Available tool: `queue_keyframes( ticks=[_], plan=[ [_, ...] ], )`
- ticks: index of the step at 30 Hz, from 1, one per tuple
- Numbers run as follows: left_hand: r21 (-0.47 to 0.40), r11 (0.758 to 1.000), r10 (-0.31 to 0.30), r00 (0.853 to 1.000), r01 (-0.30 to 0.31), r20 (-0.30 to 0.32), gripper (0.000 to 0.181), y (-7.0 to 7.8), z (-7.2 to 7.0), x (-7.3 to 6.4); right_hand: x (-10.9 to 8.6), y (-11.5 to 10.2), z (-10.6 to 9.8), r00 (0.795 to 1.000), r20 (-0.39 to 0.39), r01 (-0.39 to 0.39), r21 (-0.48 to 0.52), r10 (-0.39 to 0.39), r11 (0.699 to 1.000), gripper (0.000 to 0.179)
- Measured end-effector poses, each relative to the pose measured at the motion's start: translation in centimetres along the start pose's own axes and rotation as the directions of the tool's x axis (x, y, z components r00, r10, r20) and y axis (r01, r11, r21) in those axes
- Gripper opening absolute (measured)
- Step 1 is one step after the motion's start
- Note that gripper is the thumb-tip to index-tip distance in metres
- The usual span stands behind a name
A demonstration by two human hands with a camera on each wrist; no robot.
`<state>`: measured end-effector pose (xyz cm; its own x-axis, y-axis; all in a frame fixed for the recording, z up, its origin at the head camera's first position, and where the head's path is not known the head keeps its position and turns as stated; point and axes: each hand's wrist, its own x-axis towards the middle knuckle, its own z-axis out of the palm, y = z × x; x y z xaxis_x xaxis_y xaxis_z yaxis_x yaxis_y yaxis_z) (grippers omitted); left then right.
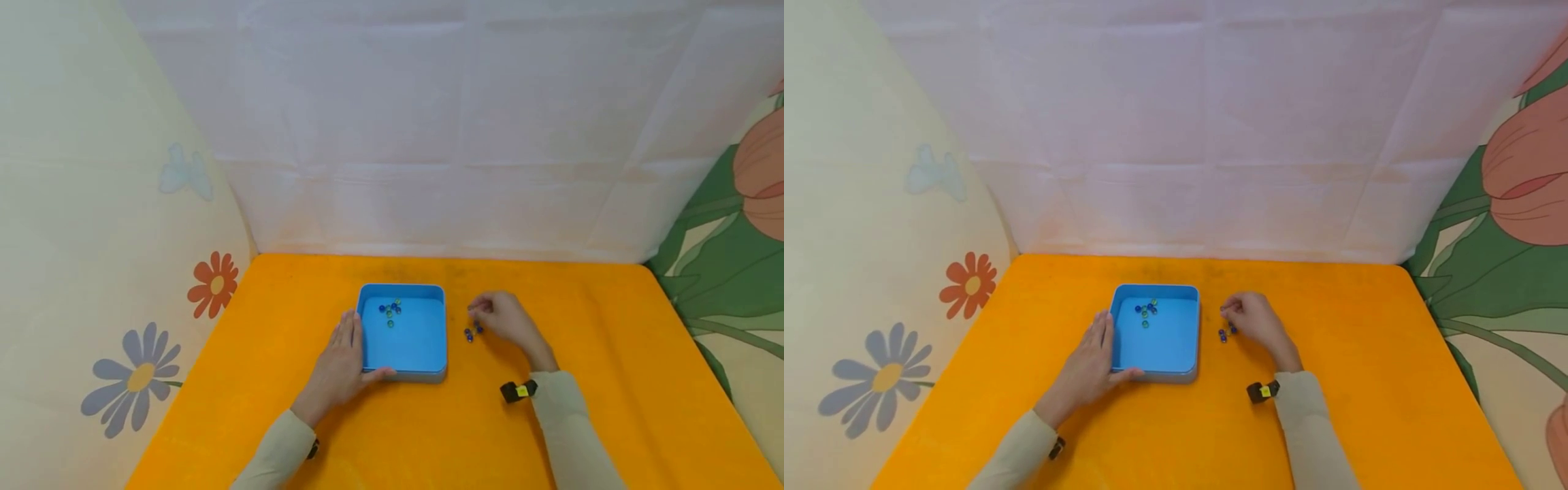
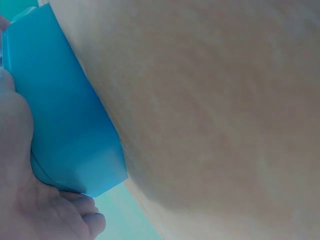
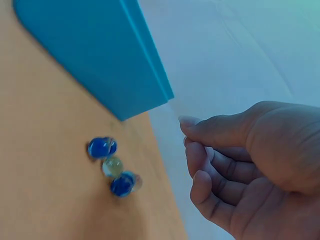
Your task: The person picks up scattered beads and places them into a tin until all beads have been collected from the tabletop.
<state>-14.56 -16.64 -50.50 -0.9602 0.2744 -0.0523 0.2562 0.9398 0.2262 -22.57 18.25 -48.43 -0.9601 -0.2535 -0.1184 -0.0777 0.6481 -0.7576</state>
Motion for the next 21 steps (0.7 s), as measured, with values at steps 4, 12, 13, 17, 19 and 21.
queue_keyframes(
  ticks=[4, 12, 13, 17, 19, 21],
  plan=[
    [0.0, 1.0, 0.001, 1.0, -0.001, 0.0, 0.131, 0.0, -0.1, 0.0, 0.2, -0.7, 0.1, 1.0, -0.002, -0.01, -0.001, 0.01, 1.0, 0.021],
    [-0.011, 1.0, -0.001, 1.0, 0.001, 0.005, 0.13, 0.0, 0.1, 0.2, 0.6, -2.3, 0.4, 1.0, -0.004, 0.013, 0.033, -0.013, 0.999, 0.021],
    [-0.01, 1.0, -0.002, 1.0, 0.002, 0.005, 0.13, 0.0, 0.2, 0.2, 0.6, -2.5, 0.5, 1.0, -0.006, 0.018, 0.033, -0.018, 0.999, 0.021],
    [-0.011, 1.0, -0.001, 1.0, 0.001, 0.003, 0.131, -0.1, 0.3, 0.2, 0.8, -3.3, 0.8, 1.0, -0.011, 0.028, 0.022, -0.028, 0.999, 0.02],
    [-0.015, 1.0, -0.002, 1.0, 0.002, -0.001, 0.131, -0.1, 0.3, 0.2, 0.9, -3.8, 1.0, 1.0, -0.01, 0.03, 0.023, -0.03, 0.999, 0.021],
    [-0.015, 1.0, -0.004, 1.0, 0.004, -0.004, 0.132, -0.2, 0.3, 0.2, 1.1, -4.1, 1.2, 0.999, -0.01, 0.037, 0.034, -0.037, 0.999, 0.022]
  ],
)
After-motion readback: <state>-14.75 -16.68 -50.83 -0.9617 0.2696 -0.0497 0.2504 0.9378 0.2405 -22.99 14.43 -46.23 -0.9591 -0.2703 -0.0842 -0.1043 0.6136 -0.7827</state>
